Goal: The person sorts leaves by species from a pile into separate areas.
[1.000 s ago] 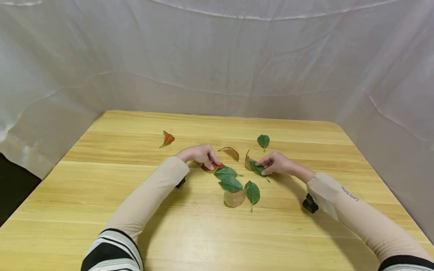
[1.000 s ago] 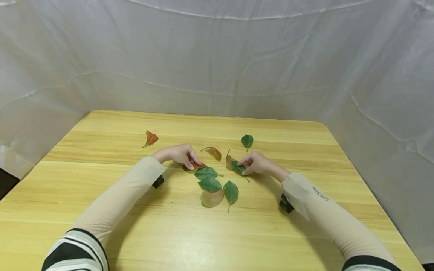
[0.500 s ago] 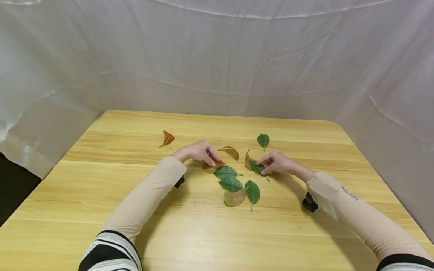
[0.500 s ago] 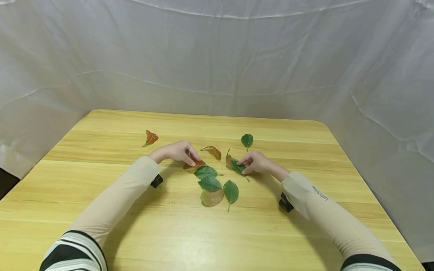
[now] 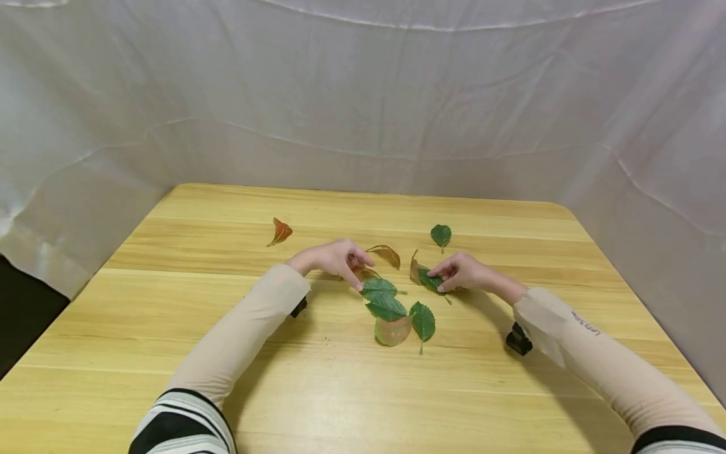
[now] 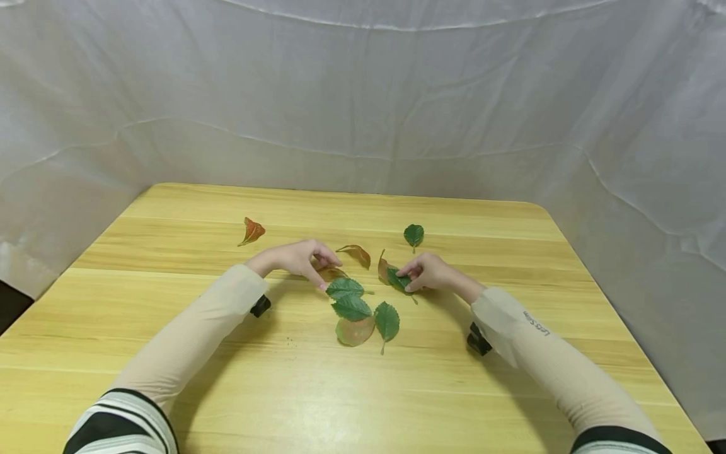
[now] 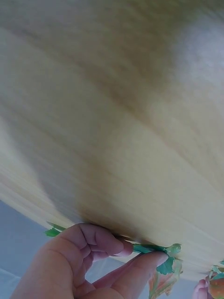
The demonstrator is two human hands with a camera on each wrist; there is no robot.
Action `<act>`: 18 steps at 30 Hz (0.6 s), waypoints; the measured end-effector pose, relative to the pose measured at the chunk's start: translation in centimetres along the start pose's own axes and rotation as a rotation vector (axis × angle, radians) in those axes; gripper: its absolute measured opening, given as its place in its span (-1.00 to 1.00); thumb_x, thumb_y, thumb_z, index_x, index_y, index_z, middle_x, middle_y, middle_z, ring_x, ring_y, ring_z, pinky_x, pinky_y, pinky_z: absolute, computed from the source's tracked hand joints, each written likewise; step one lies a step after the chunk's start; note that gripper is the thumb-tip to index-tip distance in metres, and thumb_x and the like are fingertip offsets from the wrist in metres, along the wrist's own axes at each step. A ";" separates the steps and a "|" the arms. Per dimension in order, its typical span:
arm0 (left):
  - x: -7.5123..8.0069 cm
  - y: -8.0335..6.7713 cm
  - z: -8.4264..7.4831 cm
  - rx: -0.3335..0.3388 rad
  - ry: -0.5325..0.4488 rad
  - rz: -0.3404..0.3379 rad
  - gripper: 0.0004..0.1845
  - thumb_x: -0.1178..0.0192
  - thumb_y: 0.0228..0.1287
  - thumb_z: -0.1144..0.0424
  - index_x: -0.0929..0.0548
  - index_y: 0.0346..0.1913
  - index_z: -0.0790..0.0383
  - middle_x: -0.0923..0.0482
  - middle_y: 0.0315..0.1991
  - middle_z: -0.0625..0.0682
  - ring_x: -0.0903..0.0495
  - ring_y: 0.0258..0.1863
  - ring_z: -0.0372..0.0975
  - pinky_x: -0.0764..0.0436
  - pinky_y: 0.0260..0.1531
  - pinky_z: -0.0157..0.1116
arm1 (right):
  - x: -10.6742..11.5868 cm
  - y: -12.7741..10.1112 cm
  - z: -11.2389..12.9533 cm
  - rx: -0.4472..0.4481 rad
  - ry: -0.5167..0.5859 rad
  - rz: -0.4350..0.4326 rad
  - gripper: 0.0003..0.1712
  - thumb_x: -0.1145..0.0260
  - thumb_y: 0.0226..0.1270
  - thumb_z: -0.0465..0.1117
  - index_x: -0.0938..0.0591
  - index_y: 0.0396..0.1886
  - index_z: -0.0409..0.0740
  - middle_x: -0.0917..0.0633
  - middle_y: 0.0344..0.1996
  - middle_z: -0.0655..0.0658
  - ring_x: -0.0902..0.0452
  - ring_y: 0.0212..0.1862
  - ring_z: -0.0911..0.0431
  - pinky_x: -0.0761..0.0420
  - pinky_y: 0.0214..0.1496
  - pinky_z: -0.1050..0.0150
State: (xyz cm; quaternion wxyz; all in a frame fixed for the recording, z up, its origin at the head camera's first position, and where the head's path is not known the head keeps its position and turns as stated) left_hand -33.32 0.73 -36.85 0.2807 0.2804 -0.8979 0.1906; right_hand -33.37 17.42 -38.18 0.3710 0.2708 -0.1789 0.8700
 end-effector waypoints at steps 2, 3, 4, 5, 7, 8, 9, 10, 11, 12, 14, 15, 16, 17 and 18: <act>-0.1 0.0 0.1 0.004 0.006 0.010 -0.42 -0.38 -0.10 0.38 -0.47 0.07 0.45 -0.47 -0.24 0.15 -0.24 -0.45 -0.21 -0.29 -0.43 -0.40 | 0.0 -0.1 0.2 0.019 0.000 0.007 -0.61 -0.41 -0.02 -0.29 -0.62 -0.15 -0.36 -0.47 -0.69 -0.03 -0.21 -0.65 0.23 -0.26 -0.63 0.37; -0.2 0.0 0.1 0.007 0.008 0.014 -0.41 -0.38 -0.09 0.39 -0.46 0.08 0.45 -0.48 -0.18 0.16 -0.25 -0.43 -0.20 -0.29 -0.42 -0.39 | 0.0 -0.1 0.1 0.010 -0.004 0.005 -0.61 -0.41 -0.03 -0.30 -0.62 -0.15 -0.37 -0.48 -0.68 -0.03 -0.21 -0.65 0.23 -0.26 -0.63 0.37; -0.2 -0.1 0.1 0.011 0.014 0.014 -0.40 -0.38 -0.09 0.39 -0.45 0.09 0.44 -0.48 -0.12 0.15 -0.28 -0.39 -0.20 -0.32 -0.39 -0.39 | 0.0 -0.1 0.0 -0.001 -0.010 0.002 -0.62 -0.40 -0.03 -0.32 -0.62 -0.15 -0.37 -0.48 -0.68 -0.03 -0.21 -0.65 0.24 -0.26 -0.62 0.38; -0.2 -0.1 0.2 0.017 0.019 0.013 -0.40 -0.37 -0.09 0.39 -0.45 0.10 0.43 -0.47 -0.05 0.14 -0.31 -0.34 -0.20 -0.36 -0.34 -0.39 | 0.1 -0.1 -0.1 -0.013 -0.019 -0.003 -0.62 -0.39 -0.02 -0.34 -0.61 -0.14 -0.39 -0.48 -0.68 -0.04 -0.21 -0.65 0.24 -0.26 -0.62 0.39; -0.2 -0.1 0.2 0.023 0.023 0.008 -0.38 -0.37 -0.09 0.39 -0.43 0.12 0.43 -0.44 0.01 0.15 -0.37 -0.23 -0.17 -0.40 -0.22 -0.35 | 0.1 -0.2 0.0 -0.071 -0.046 -0.016 -0.62 -0.37 -0.03 -0.41 -0.59 -0.14 -0.47 -0.48 -0.68 -0.06 -0.21 -0.64 0.23 -0.26 -0.60 0.39; -0.2 -0.1 0.2 0.027 0.026 0.006 -0.37 -0.37 -0.09 0.40 -0.42 0.13 0.43 -0.43 0.02 0.15 -0.39 -0.18 -0.16 -0.41 -0.16 -0.33 | 0.1 -0.2 -0.1 -0.077 -0.056 -0.018 -0.61 -0.36 -0.03 -0.43 -0.57 -0.14 -0.49 -0.48 -0.68 -0.06 -0.21 -0.64 0.23 -0.26 -0.60 0.39; -0.2 -0.1 0.3 0.032 0.029 0.001 -0.37 -0.37 -0.09 0.41 -0.42 0.13 0.43 -0.43 0.02 0.16 -0.39 -0.13 -0.14 -0.41 -0.11 -0.31 | 0.1 -0.2 -0.2 -0.093 -0.062 -0.022 -0.61 -0.35 -0.03 -0.45 -0.57 -0.13 -0.50 -0.48 -0.68 -0.06 -0.21 -0.64 0.23 -0.26 -0.60 0.41; -0.2 -0.1 0.3 0.036 0.037 -0.003 -0.37 -0.37 -0.10 0.41 -0.42 0.13 0.42 -0.42 0.04 0.15 -0.39 -0.08 -0.13 -0.40 -0.07 -0.29 | 0.0 -0.2 -0.2 -0.103 -0.068 -0.023 -0.61 -0.35 -0.03 -0.46 -0.56 -0.13 -0.50 -0.48 -0.68 -0.06 -0.21 -0.64 0.23 -0.26 -0.60 0.40; -0.2 -0.1 0.3 0.040 0.042 -0.006 -0.37 -0.37 -0.10 0.42 -0.42 0.13 0.42 -0.42 0.04 0.15 -0.39 -0.06 -0.12 -0.40 -0.05 -0.28 | 0.0 -0.2 -0.2 -0.111 -0.069 -0.024 -0.61 -0.35 -0.03 -0.46 -0.56 -0.12 -0.50 -0.48 -0.68 -0.06 -0.21 -0.64 0.23 -0.25 -0.60 0.41; -0.1 -0.1 0.4 0.042 0.047 -0.009 -0.37 -0.36 -0.09 0.42 -0.42 0.13 0.42 -0.43 0.03 0.15 -0.40 -0.05 -0.11 -0.40 -0.04 -0.27 | 0.0 -0.2 -0.2 -0.116 -0.068 -0.023 -0.60 -0.35 -0.03 -0.46 -0.56 -0.12 -0.50 -0.47 -0.68 -0.06 -0.20 -0.64 0.23 -0.25 -0.60 0.41; -0.1 -0.1 0.4 0.044 0.057 -0.016 -0.39 -0.36 -0.09 0.43 -0.43 0.12 0.42 -0.44 0.02 0.15 -0.40 -0.06 -0.10 -0.40 -0.05 -0.27 | 0.0 -0.3 -0.3 -0.126 -0.062 -0.024 -0.60 -0.34 -0.02 -0.46 -0.56 -0.11 -0.50 -0.47 -0.68 -0.05 -0.20 -0.65 0.23 -0.25 -0.59 0.41; -0.1 -0.1 0.4 0.045 0.060 -0.018 -0.39 -0.36 -0.09 0.43 -0.43 0.12 0.42 -0.44 0.02 0.15 -0.41 -0.06 -0.10 -0.40 -0.05 -0.27 | 0.0 -0.2 -0.3 -0.131 -0.061 -0.024 -0.60 -0.34 -0.02 -0.47 -0.56 -0.11 -0.49 -0.47 -0.68 -0.05 -0.20 -0.65 0.23 -0.25 -0.59 0.41; -0.1 -0.1 0.4 0.045 0.062 -0.019 -0.40 -0.35 -0.08 0.44 -0.43 0.11 0.42 -0.44 0.02 0.15 -0.41 -0.06 -0.09 -0.40 -0.04 -0.26 | 0.0 -0.2 -0.3 -0.131 -0.060 -0.024 -0.60 -0.34 -0.02 -0.47 -0.56 -0.11 -0.49 -0.47 -0.68 -0.05 -0.20 -0.65 0.23 -0.25 -0.59 0.41; -0.1 -0.1 0.4 0.044 0.062 -0.022 -0.41 -0.35 -0.08 0.44 -0.44 0.11 0.42 -0.44 0.02 0.15 -0.41 -0.06 -0.09 -0.40 -0.04 -0.26 | 0.0 -0.2 -0.3 -0.128 -0.060 -0.025 -0.60 -0.34 -0.03 -0.47 -0.56 -0.11 -0.50 -0.47 -0.68 -0.05 -0.20 -0.64 0.23 -0.25 -0.59 0.41; 0.0 -0.1 0.4 0.043 0.060 -0.024 -0.41 -0.35 -0.08 0.44 -0.44 0.10 0.43 -0.44 0.03 0.16 -0.41 -0.05 -0.09 -0.40 -0.04 -0.26 | 0.0 -0.2 -0.3 -0.125 -0.061 -0.024 -0.61 -0.34 -0.02 -0.47 -0.56 -0.11 -0.50 -0.46 -0.69 -0.04 -0.20 -0.64 0.23 -0.25 -0.59 0.41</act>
Point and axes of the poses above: each hand's wrist, its own y-axis towards the middle knuckle, its own x-axis out of the back of the hand, z = x × y, the point moved 10 cm from there along y, towards the middle knuckle
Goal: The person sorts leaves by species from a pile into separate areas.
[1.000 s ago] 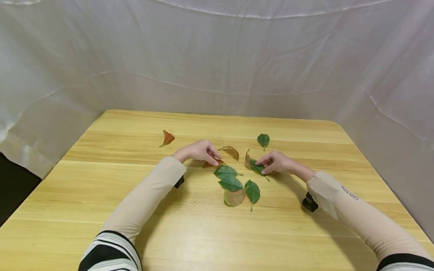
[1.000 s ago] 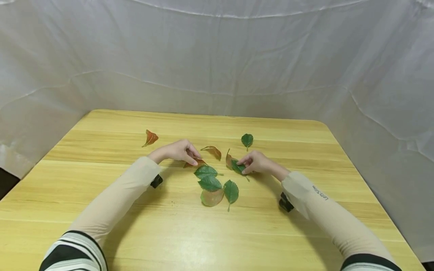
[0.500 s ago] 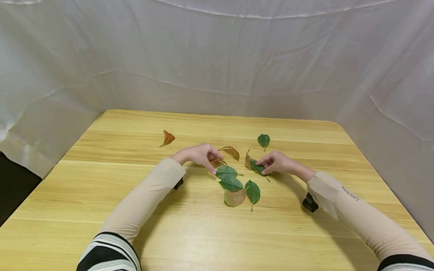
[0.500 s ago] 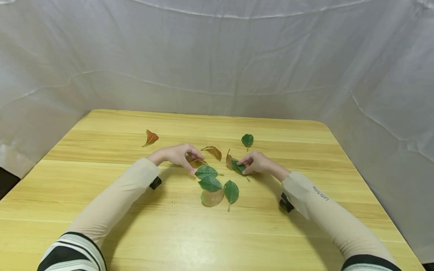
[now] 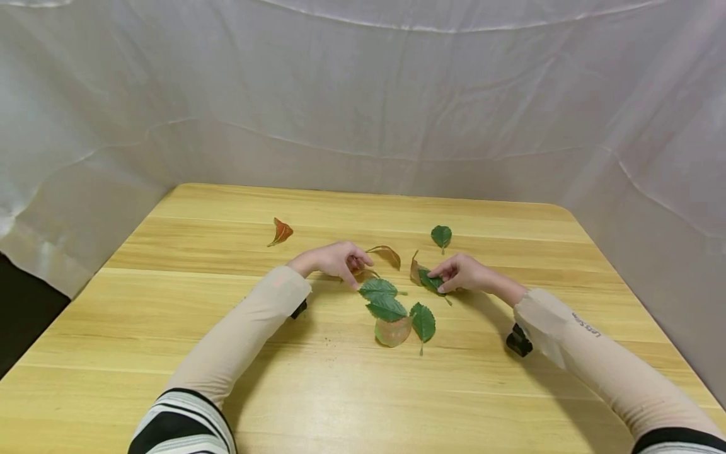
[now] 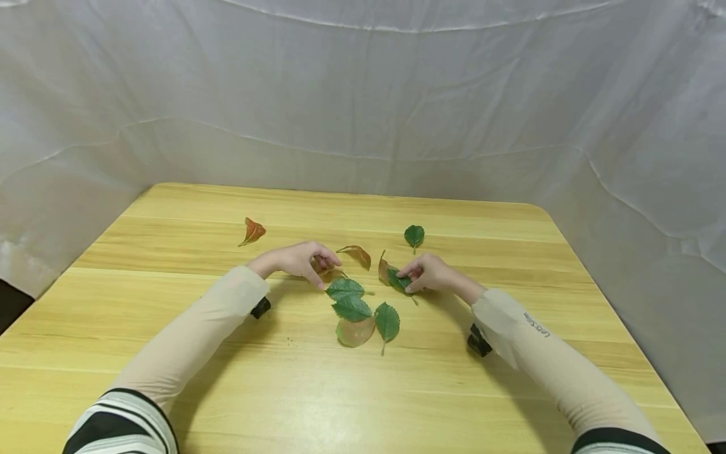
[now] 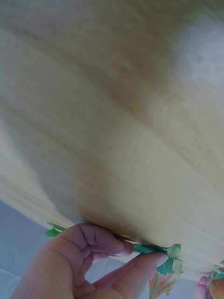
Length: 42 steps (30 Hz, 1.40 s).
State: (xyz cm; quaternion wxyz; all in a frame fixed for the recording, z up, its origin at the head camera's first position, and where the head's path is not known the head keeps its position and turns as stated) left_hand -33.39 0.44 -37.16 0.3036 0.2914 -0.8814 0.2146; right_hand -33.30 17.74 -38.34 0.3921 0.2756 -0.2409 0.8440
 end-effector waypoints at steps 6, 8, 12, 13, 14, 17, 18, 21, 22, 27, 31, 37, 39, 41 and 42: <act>0.3 -0.1 0.1 -0.026 -0.028 -0.011 -0.46 -0.32 -0.11 0.54 -0.47 0.05 0.48 -0.47 -0.02 0.21 -0.45 -0.07 -0.07 -0.43 -0.06 -0.26 | 0.0 0.0 0.0 0.000 0.006 -0.001 -0.61 -0.33 -0.02 -0.48 -0.56 -0.12 -0.50 -0.46 -0.69 -0.04 -0.19 -0.65 0.23 -0.25 -0.60 0.41; 0.3 -0.1 0.0 -0.052 -0.028 -0.009 -0.48 -0.28 -0.12 0.60 -0.47 0.03 0.50 -0.49 -0.05 0.22 -0.46 -0.09 -0.06 -0.44 -0.08 -0.26 | 0.0 0.0 -0.1 -0.002 0.008 0.000 -0.61 -0.33 -0.02 -0.48 -0.56 -0.12 -0.50 -0.45 -0.69 -0.04 -0.19 -0.66 0.24 -0.25 -0.60 0.42; 0.4 -0.2 -0.3 -0.119 -0.001 -0.014 -0.56 -0.16 -0.08 0.67 -0.51 -0.01 0.50 -0.51 -0.07 0.22 -0.47 -0.12 -0.06 -0.46 -0.11 -0.27 | -0.1 0.0 -0.1 -0.003 0.014 0.002 -0.61 -0.33 -0.02 -0.49 -0.55 -0.11 -0.51 -0.46 -0.70 -0.05 -0.19 -0.67 0.24 -0.26 -0.61 0.42; 0.5 -0.3 -0.4 -0.131 0.011 -0.021 -0.58 -0.13 -0.06 0.67 -0.53 -0.02 0.50 -0.51 -0.07 0.22 -0.47 -0.11 -0.07 -0.46 -0.11 -0.27 | -0.1 0.0 -0.1 -0.002 0.016 0.003 -0.61 -0.33 -0.02 -0.49 -0.55 -0.11 -0.51 -0.46 -0.70 -0.05 -0.19 -0.67 0.25 -0.26 -0.62 0.42; 0.6 -0.3 -0.5 -0.143 0.028 -0.030 -0.61 -0.11 -0.03 0.67 -0.54 -0.04 0.49 -0.52 -0.07 0.22 -0.47 -0.11 -0.07 -0.46 -0.11 -0.28 | -0.1 0.0 -0.1 -0.003 0.018 0.004 -0.61 -0.32 -0.02 -0.49 -0.55 -0.11 -0.51 -0.46 -0.70 -0.06 -0.19 -0.68 0.25 -0.26 -0.62 0.42; 0.9 -0.3 -0.6 -0.152 0.081 -0.078 -0.66 -0.07 0.06 0.64 -0.56 -0.04 0.47 -0.53 -0.06 0.21 -0.50 -0.12 -0.09 -0.48 -0.15 -0.30 | -0.2 0.1 -0.2 -0.004 0.022 0.005 -0.61 -0.32 -0.02 -0.50 -0.55 -0.11 -0.51 -0.46 -0.71 -0.06 -0.19 -0.68 0.25 -0.26 -0.62 0.42; 1.1 -0.3 -0.5 -0.146 0.092 -0.101 -0.65 -0.08 0.08 0.63 -0.55 -0.02 0.45 -0.52 -0.05 0.21 -0.50 -0.13 -0.09 -0.48 -0.15 -0.31 | -0.2 0.0 -0.2 -0.004 0.024 0.006 -0.61 -0.32 -0.02 -0.49 -0.55 -0.11 -0.51 -0.46 -0.71 -0.06 -0.19 -0.69 0.25 -0.26 -0.62 0.42; 1.8 -0.2 -0.5 -0.129 0.083 -0.176 -0.58 -0.10 0.09 0.60 -0.48 0.08 0.42 -0.51 -0.04 0.22 -0.50 -0.16 -0.10 -0.47 -0.13 -0.29 | -0.2 0.0 -0.1 0.002 0.023 0.005 -0.61 -0.32 -0.02 -0.49 -0.55 -0.11 -0.52 -0.46 -0.70 -0.05 -0.19 -0.69 0.25 -0.26 -0.62 0.42; 2.1 -0.2 -0.5 -0.123 0.066 -0.204 -0.55 -0.11 0.08 0.60 -0.46 0.10 0.40 -0.50 -0.05 0.22 -0.50 -0.18 -0.11 -0.47 -0.14 -0.28 | -0.2 0.0 -0.1 0.006 0.023 0.005 -0.61 -0.32 -0.02 -0.49 -0.55 -0.11 -0.53 -0.46 -0.70 -0.05 -0.19 -0.69 0.25 -0.26 -0.63 0.42; 3.4 -0.5 -0.7 -0.116 -0.009 -0.327 -0.67 -0.13 0.04 0.61 -0.48 -0.10 0.33 -0.52 -0.30 0.14 -0.50 -0.29 -0.11 -0.50 -0.23 -0.25 | -0.2 0.0 -0.1 0.012 0.030 0.004 -0.60 -0.33 -0.02 -0.49 -0.54 -0.12 -0.54 -0.45 -0.70 -0.06 -0.18 -0.69 0.25 -0.26 -0.63 0.42; 4.0 -0.6 -0.4 -0.083 -0.013 -0.373 -0.82 -0.14 0.07 0.56 -0.57 -0.26 0.31 -0.56 -0.29 0.07 -0.52 -0.25 -0.14 -0.52 -0.25 -0.30 | -0.1 0.0 0.0 0.020 0.020 0.003 -0.60 -0.33 -0.02 -0.48 -0.54 -0.12 -0.54 -0.46 -0.69 -0.06 -0.19 -0.68 0.25 -0.26 -0.63 0.41; 4.2 -0.5 0.7 0.014 -0.049 -0.353 -0.74 0.08 0.31 0.43 -0.60 -0.08 0.36 -0.57 -0.14 0.17 -0.57 -0.45 -0.19 -0.55 -0.38 -0.31 | -0.1 0.0 0.0 0.024 0.010 0.003 -0.61 -0.33 -0.02 -0.48 -0.55 -0.12 -0.52 -0.46 -0.70 -0.04 -0.20 -0.68 0.25 -0.27 -0.63 0.41; 4.3 -0.6 0.9 0.030 -0.071 -0.356 -0.67 0.18 0.30 0.49 -0.57 -0.04 0.39 -0.55 -0.10 0.20 -0.54 -0.54 -0.18 -0.53 -0.46 -0.32 | -0.1 0.1 -0.1 0.018 0.013 0.003 -0.62 -0.32 -0.02 -0.49 -0.55 -0.12 -0.52 -0.46 -0.70 -0.04 -0.20 -0.69 0.25 -0.27 -0.63 0.41; 4.4 -0.6 1.1 0.039 -0.095 -0.360 -0.62 0.23 0.24 0.56 -0.55 -0.01 0.42 -0.54 -0.08 0.21 -0.55 -0.53 -0.15 -0.52 -0.45 -0.34 | -0.1 0.0 -0.1 0.010 0.017 0.002 -0.62 -0.32 -0.01 -0.49 -0.55 -0.11 -0.51 -0.46 -0.70 -0.04 -0.20 -0.69 0.25 -0.28 -0.63 0.41; 4.4 -0.6 1.2 0.043 -0.114 -0.358 -0.60 0.25 0.23 0.58 -0.54 0.00 0.43 -0.53 -0.06 0.22 -0.56 -0.50 -0.12 -0.52 -0.42 -0.34 | -0.1 0.0 -0.1 0.008 0.018 0.002 -0.62 -0.32 -0.01 -0.49 -0.55 -0.11 -0.51 -0.46 -0.70 -0.04 -0.20 -0.69 0.25 -0.28 -0.63 0.41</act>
Point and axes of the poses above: each hand's wrist, its own y-axis towards the middle knuckle, its own x-axis out of the back of the hand, z = x × y, the point moved 10 cm from there along y, towards the middle knuckle
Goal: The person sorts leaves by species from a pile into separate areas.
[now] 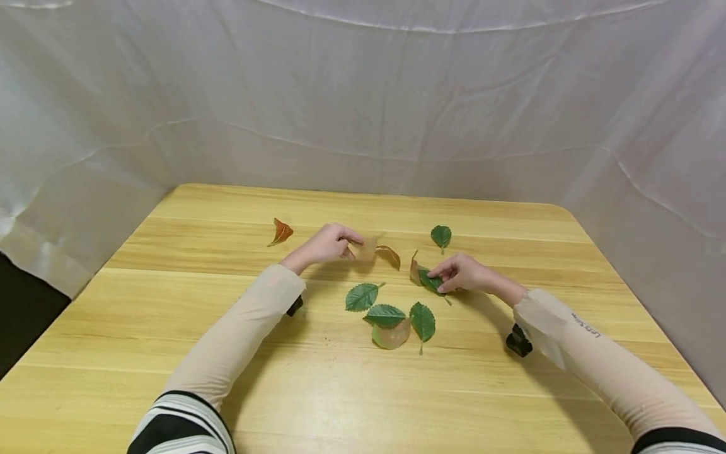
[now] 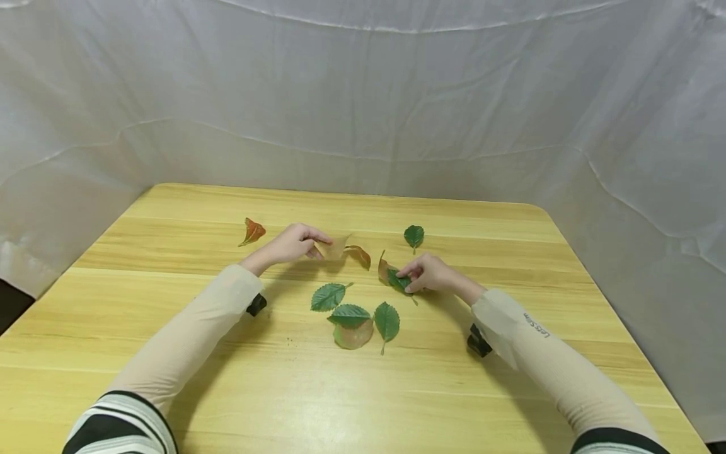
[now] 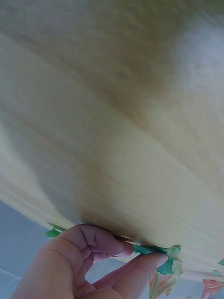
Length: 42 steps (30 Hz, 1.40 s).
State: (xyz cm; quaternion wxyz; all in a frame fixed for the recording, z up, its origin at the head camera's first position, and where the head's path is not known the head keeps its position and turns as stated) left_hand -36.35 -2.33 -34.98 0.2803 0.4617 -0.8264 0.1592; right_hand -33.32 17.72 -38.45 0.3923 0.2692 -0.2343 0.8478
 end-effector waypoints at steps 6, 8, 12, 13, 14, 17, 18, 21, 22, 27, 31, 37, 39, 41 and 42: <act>0.5 -0.1 -0.4 -0.041 0.011 -0.029 -0.66 0.00 0.09 0.65 -0.57 -0.05 0.43 -0.54 -0.06 0.21 -0.61 -0.36 -0.09 -0.55 -0.31 -0.30 | 0.0 0.0 0.0 -0.005 0.000 0.000 -0.61 -0.32 -0.01 -0.49 -0.55 -0.11 -0.51 -0.46 -0.71 -0.05 -0.20 -0.70 0.25 -0.28 -0.64 0.41; 1.0 -0.3 -0.7 -0.065 0.052 -0.078 -0.70 -0.10 0.02 0.64 -0.63 -0.16 0.40 -0.58 -0.14 0.19 -0.60 -0.38 -0.13 -0.55 -0.36 -0.32 | 0.0 -0.1 0.0 -0.006 0.000 -0.001 -0.62 -0.32 -0.01 -0.49 -0.55 -0.11 -0.51 -0.47 -0.71 -0.05 -0.20 -0.71 0.25 -0.28 -0.64 0.41; 1.8 -0.4 -0.7 -0.087 0.073 -0.146 -0.81 -0.17 -0.03 0.63 -0.68 -0.38 0.35 -0.62 -0.31 0.12 -0.55 -0.44 -0.18 -0.53 -0.42 -0.36 | 0.0 -0.1 0.0 -0.008 0.001 -0.001 -0.62 -0.32 -0.01 -0.49 -0.55 -0.11 -0.51 -0.48 -0.70 -0.05 -0.21 -0.71 0.25 -0.29 -0.64 0.40; 1.8 -0.4 -0.8 -0.092 0.067 -0.148 -0.83 -0.17 -0.02 0.62 -0.68 -0.42 0.34 -0.62 -0.35 0.12 -0.55 -0.45 -0.17 -0.53 -0.43 -0.35 | 0.0 -0.1 -0.1 -0.015 0.006 -0.002 -0.62 -0.32 -0.01 -0.49 -0.55 -0.11 -0.50 -0.48 -0.70 -0.05 -0.21 -0.71 0.25 -0.29 -0.64 0.41; 1.8 -0.4 -0.9 -0.096 0.058 -0.143 -0.85 -0.18 -0.01 0.60 -0.67 -0.44 0.33 -0.62 -0.38 0.11 -0.55 -0.45 -0.16 -0.53 -0.42 -0.34 | 0.0 -0.1 -0.1 -0.015 0.006 -0.001 -0.61 -0.32 -0.01 -0.49 -0.55 -0.11 -0.50 -0.48 -0.70 -0.05 -0.21 -0.71 0.25 -0.29 -0.64 0.41; 1.7 -0.4 -0.9 -0.085 0.051 -0.119 -0.93 -0.24 0.00 0.51 -0.66 -0.47 0.30 -0.60 -0.36 0.10 -0.53 -0.37 -0.09 -0.51 -0.32 -0.24 | 0.1 -0.1 0.0 -0.013 0.008 -0.001 -0.61 -0.32 -0.01 -0.49 -0.55 -0.10 -0.51 -0.48 -0.71 -0.05 -0.21 -0.71 0.25 -0.29 -0.64 0.40; 1.6 -0.4 -0.9 -0.084 0.064 -0.112 -0.97 -0.27 0.00 0.47 -0.66 -0.47 0.30 -0.59 -0.31 0.11 -0.52 -0.30 -0.07 -0.49 -0.24 -0.20 | 0.1 -0.1 0.0 -0.013 0.009 -0.001 -0.61 -0.32 -0.01 -0.49 -0.55 -0.10 -0.51 -0.47 -0.71 -0.05 -0.21 -0.71 0.25 -0.29 -0.64 0.40; 1.5 -0.4 -1.0 -0.082 0.109 -0.107 -0.96 -0.29 0.03 0.39 -0.64 -0.43 0.30 -0.51 -0.16 0.15 -0.43 -0.12 -0.03 -0.43 -0.15 -0.12 | 0.1 -0.1 0.0 -0.013 0.008 0.000 -0.61 -0.31 0.00 -0.49 -0.55 -0.10 -0.51 -0.47 -0.72 -0.05 -0.20 -0.71 0.25 -0.29 -0.64 0.40; 1.5 -0.4 -1.0 -0.089 0.121 -0.111 -0.94 -0.28 0.05 0.37 -0.63 -0.40 0.30 -0.48 -0.12 0.15 -0.41 -0.08 -0.05 -0.42 -0.14 -0.13 | 0.1 -0.1 0.0 -0.013 0.007 0.001 -0.61 -0.31 0.00 -0.49 -0.55 -0.10 -0.51 -0.47 -0.72 -0.04 -0.20 -0.71 0.25 -0.29 -0.64 0.40; 1.8 -0.4 -1.2 -0.116 0.100 -0.158 -0.81 -0.04 0.08 0.60 -0.57 -0.38 0.28 -0.50 -0.18 0.12 -0.44 -0.19 -0.11 -0.40 -0.37 -0.30 | 0.1 -0.1 -0.1 -0.010 0.010 0.004 -0.62 -0.31 0.00 -0.49 -0.55 -0.10 -0.51 -0.47 -0.71 -0.05 -0.20 -0.71 0.25 -0.28 -0.64 0.40; 2.1 -0.4 -1.0 -0.087 0.069 -0.175 -0.71 0.05 -0.03 0.69 -0.60 -0.40 0.34 -0.56 -0.19 0.13 -0.46 -0.18 -0.08 -0.43 -0.37 -0.30 | 0.1 -0.2 0.1 -0.005 0.007 0.001 -0.62 -0.31 0.00 -0.49 -0.55 -0.11 -0.52 -0.47 -0.70 -0.06 -0.20 -0.70 0.25 -0.28 -0.64 0.41; 2.2 -0.5 -1.1 -0.117 0.080 -0.167 -0.95 -0.24 0.02 0.51 -0.67 -0.43 0.38 -0.54 -0.12 0.20 -0.42 -0.01 0.01 -0.39 -0.02 -0.08 | 0.1 -0.2 0.1 -0.013 0.007 -0.006 -0.62 -0.31 0.00 -0.49 -0.55 -0.11 -0.51 -0.48 -0.70 -0.06 -0.20 -0.71 0.25 -0.29 -0.64 0.41; 2.2 -0.5 -1.0 -0.111 0.084 -0.159 -0.94 -0.25 0.03 0.47 -0.68 -0.40 0.39 -0.55 -0.14 0.20 -0.42 -0.02 0.01 -0.34 0.02 -0.05 | 0.1 -0.2 0.0 -0.013 0.006 -0.005 -0.62 -0.31 0.00 -0.49 -0.55 -0.11 -0.51 -0.47 -0.71 -0.06 -0.20 -0.71 0.25 -0.29 -0.64 0.41; 2.2 -0.5 -0.7 -0.092 0.068 -0.148 -0.92 -0.24 0.07 0.43 -0.67 -0.37 0.39 -0.58 -0.19 0.18 -0.47 -0.10 -0.01 -0.38 -0.02 -0.06 | 0.1 -0.2 0.0 -0.015 0.008 -0.005 -0.62 -0.31 0.00 -0.49 -0.55 -0.11 -0.51 -0.47 -0.71 -0.05 -0.20 -0.71 0.25 -0.29 -0.64 0.41; 2.2 -0.6 -0.6 -0.082 0.062 -0.146 -0.91 -0.22 0.09 0.41 -0.66 -0.36 0.39 -0.59 -0.23 0.16 -0.49 -0.15 -0.04 -0.40 -0.06 -0.09 | 0.1 -0.2 0.0 -0.014 0.009 -0.005 -0.62 -0.31 0.00 -0.49 -0.55 -0.11 -0.51 -0.47 -0.71 -0.05 -0.20 -0.71 0.25 -0.28 -0.64 0.41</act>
Point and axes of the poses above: each hand's wrist, its own y-axis towards the middle knuckle, its own x-axis out of the back of the hand, z = x × y, the point moved 10 cm from there along y, towards the middle knuckle
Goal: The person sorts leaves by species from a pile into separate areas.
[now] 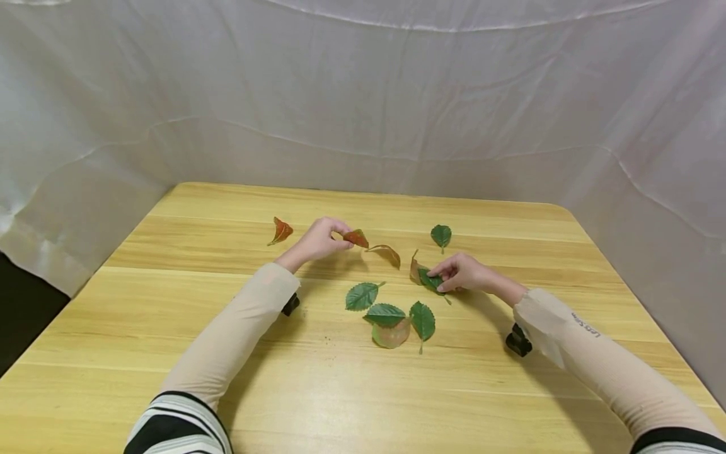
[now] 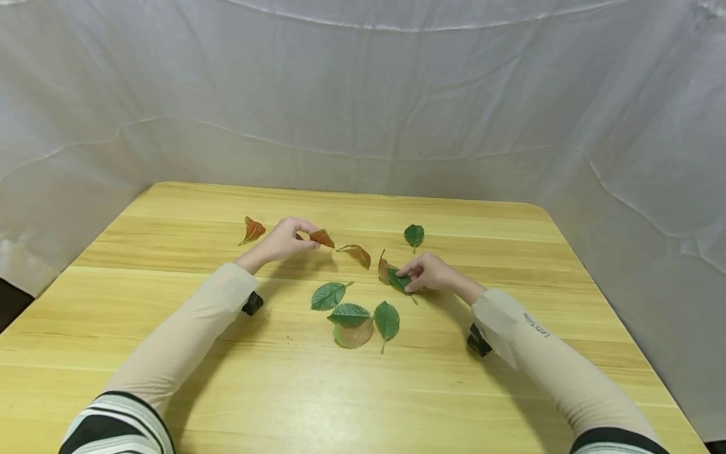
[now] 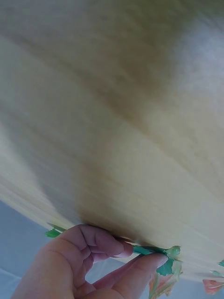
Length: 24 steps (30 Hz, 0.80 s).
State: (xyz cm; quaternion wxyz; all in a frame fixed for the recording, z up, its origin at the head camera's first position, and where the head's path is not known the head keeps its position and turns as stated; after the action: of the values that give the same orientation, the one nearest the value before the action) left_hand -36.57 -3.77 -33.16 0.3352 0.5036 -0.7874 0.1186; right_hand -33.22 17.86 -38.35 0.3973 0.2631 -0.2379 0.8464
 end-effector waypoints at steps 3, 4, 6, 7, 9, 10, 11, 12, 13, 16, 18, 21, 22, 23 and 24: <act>0.1 -0.1 0.2 0.028 -0.023 0.001 -0.90 -0.18 0.16 0.37 -0.63 -0.32 0.36 -0.59 -0.35 0.10 -0.50 -0.31 -0.09 -0.47 -0.29 -0.21 | 0.0 0.0 0.0 -0.001 0.004 0.001 -0.62 -0.31 0.00 -0.50 -0.55 -0.11 -0.51 -0.47 -0.71 -0.06 -0.20 -0.71 0.25 -0.28 -0.64 0.41; 0.2 -0.1 0.3 0.036 -0.038 -0.002 -0.90 -0.17 0.17 0.37 -0.61 -0.29 0.36 -0.58 -0.39 0.10 -0.50 -0.35 -0.08 -0.46 -0.36 -0.25 | 0.0 0.0 0.0 -0.001 0.005 0.001 -0.62 -0.31 0.00 -0.50 -0.55 -0.11 -0.52 -0.47 -0.71 -0.06 -0.20 -0.71 0.25 -0.28 -0.64 0.41; 0.4 -0.1 0.3 0.049 -0.061 -0.020 -0.84 -0.16 0.17 0.38 -0.56 -0.20 0.38 -0.56 -0.42 0.10 -0.50 -0.37 -0.05 -0.41 -0.42 -0.31 | 0.0 0.0 0.0 0.001 0.004 0.002 -0.62 -0.31 0.00 -0.50 -0.54 -0.11 -0.52 -0.46 -0.71 -0.06 -0.20 -0.71 0.25 -0.28 -0.64 0.41; 0.5 -0.2 0.4 0.058 -0.080 -0.029 -0.79 -0.16 0.17 0.40 -0.53 -0.13 0.39 -0.55 -0.43 0.11 -0.50 -0.37 -0.01 -0.40 -0.45 -0.32 | 0.0 0.0 0.0 0.003 0.003 0.003 -0.62 -0.31 0.00 -0.50 -0.54 -0.11 -0.52 -0.46 -0.71 -0.06 -0.20 -0.71 0.25 -0.28 -0.64 0.40; 0.8 -0.2 0.6 0.081 -0.124 -0.046 -0.66 -0.17 0.15 0.42 -0.44 0.01 0.39 -0.54 -0.44 0.14 -0.50 -0.35 0.08 -0.39 -0.47 -0.33 | 0.0 0.0 0.0 0.004 -0.001 0.002 -0.62 -0.31 0.00 -0.49 -0.55 -0.11 -0.52 -0.47 -0.71 -0.06 -0.20 -0.71 0.25 -0.29 -0.64 0.41; 0.9 -0.2 0.7 0.093 -0.144 -0.052 -0.62 -0.17 0.15 0.43 -0.40 0.05 0.39 -0.53 -0.46 0.15 -0.50 -0.34 0.12 -0.38 -0.48 -0.33 | 0.0 0.0 0.0 0.003 -0.002 0.001 -0.62 -0.31 0.00 -0.49 -0.55 -0.11 -0.52 -0.47 -0.71 -0.06 -0.20 -0.71 0.25 -0.29 -0.64 0.41; 1.0 -0.3 0.8 0.101 -0.156 -0.057 -0.58 -0.17 0.14 0.44 -0.36 0.08 0.38 -0.53 -0.46 0.15 -0.50 -0.33 0.13 -0.40 -0.47 -0.34 | 0.0 0.1 0.0 0.000 -0.002 -0.001 -0.62 -0.32 -0.01 -0.49 -0.55 -0.11 -0.51 -0.47 -0.71 -0.06 -0.20 -0.71 0.25 -0.28 -0.64 0.41; 1.2 -0.3 0.9 0.108 -0.173 -0.062 -0.55 -0.17 0.13 0.45 -0.34 0.11 0.37 -0.52 -0.47 0.15 -0.50 -0.32 0.14 -0.41 -0.45 -0.33 | 0.0 0.1 0.0 -0.003 -0.001 -0.003 -0.62 -0.32 -0.01 -0.49 -0.55 -0.11 -0.51 -0.47 -0.71 -0.06 -0.20 -0.71 0.25 -0.28 -0.64 0.41; 1.3 -0.3 0.9 0.115 -0.184 -0.067 -0.53 -0.18 0.13 0.46 -0.32 0.11 0.37 -0.52 -0.48 0.15 -0.50 -0.32 0.15 -0.42 -0.44 -0.33 | 0.0 0.1 0.0 0.000 -0.004 -0.003 -0.62 -0.32 -0.01 -0.49 -0.55 -0.11 -0.52 -0.47 -0.71 -0.05 -0.20 -0.71 0.25 -0.28 -0.64 0.41; 2.0 -0.4 1.3 0.125 -0.197 -0.093 -0.52 -0.20 0.09 0.48 -0.31 0.09 0.36 -0.51 -0.49 0.12 -0.52 -0.33 0.10 -0.46 -0.39 -0.32 | 0.0 0.0 0.0 -0.012 0.002 -0.008 -0.62 -0.32 -0.01 -0.49 -0.56 -0.11 -0.51 -0.46 -0.71 -0.05 -0.19 -0.71 0.25 -0.28 -0.64 0.41; 2.5 -0.4 1.5 0.130 -0.201 -0.117 -0.54 -0.21 0.07 0.48 -0.32 0.05 0.36 -0.51 -0.47 0.12 -0.54 -0.35 0.03 -0.48 -0.37 -0.31 | 0.0 0.0 0.0 -0.012 -0.004 -0.007 -0.62 -0.32 -0.01 -0.49 -0.55 -0.11 -0.50 -0.46 -0.71 -0.05 -0.19 -0.71 0.25 -0.28 -0.64 0.41; 3.2 -0.5 1.8 0.124 -0.180 -0.140 -0.64 -0.21 0.08 0.47 -0.36 -0.05 0.36 -0.50 -0.41 0.12 -0.54 -0.34 -0.07 -0.49 -0.32 -0.29 | -0.1 0.0 0.0 -0.012 -0.010 -0.006 -0.62 -0.32 0.00 -0.49 -0.55 -0.11 -0.50 -0.46 -0.71 -0.04 -0.20 -0.71 0.25 -0.29 -0.64 0.41; 3.5 -0.5 1.9 0.117 -0.176 -0.145 -0.68 -0.20 0.09 0.47 -0.39 -0.09 0.38 -0.50 -0.39 0.13 -0.53 -0.33 -0.08 -0.49 -0.30 -0.28 | -0.1 0.1 0.0 -0.009 -0.013 -0.005 -0.62 -0.32 0.00 -0.48 -0.55 -0.11 -0.50 -0.46 -0.71 -0.04 -0.20 -0.70 0.25 -0.29 -0.64 0.41; 3.7 -0.5 2.0 0.111 -0.172 -0.148 -0.72 -0.19 0.10 0.47 -0.42 -0.12 0.38 -0.49 -0.36 0.14 -0.52 -0.31 -0.09 -0.49 -0.28 -0.27 | -0.1 0.1 0.1 -0.007 -0.015 -0.004 -0.62 -0.32 0.00 -0.48 -0.55 -0.10 -0.51 -0.46 -0.71 -0.04 -0.20 -0.70 0.25 -0.29 -0.63 0.41; 3.9 -0.5 2.0 0.103 -0.162 -0.149 -0.76 -0.18 0.12 0.47 -0.44 -0.14 0.40 -0.48 -0.34 0.15 -0.51 -0.30 -0.09 -0.49 -0.27 -0.26 | -0.1 0.1 0.1 -0.003 -0.017 -0.005 -0.62 -0.32 0.00 -0.48 -0.55 -0.11 -0.51 -0.46 -0.71 -0.04 -0.20 -0.70 0.25 -0.29 -0.64 0.41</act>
State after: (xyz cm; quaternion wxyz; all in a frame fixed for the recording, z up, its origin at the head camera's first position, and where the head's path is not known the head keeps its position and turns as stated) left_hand -37.96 -7.84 -32.20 0.2520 0.5854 -0.7650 0.0926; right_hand -33.18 17.70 -38.32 0.3976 0.2701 -0.2421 0.8428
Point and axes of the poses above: each hand's wrist, its own y-axis towards the middle knuckle, its own x-axis out of the back of the hand, z = x × y, the point moved 10 cm from there along y, towards the middle knuckle
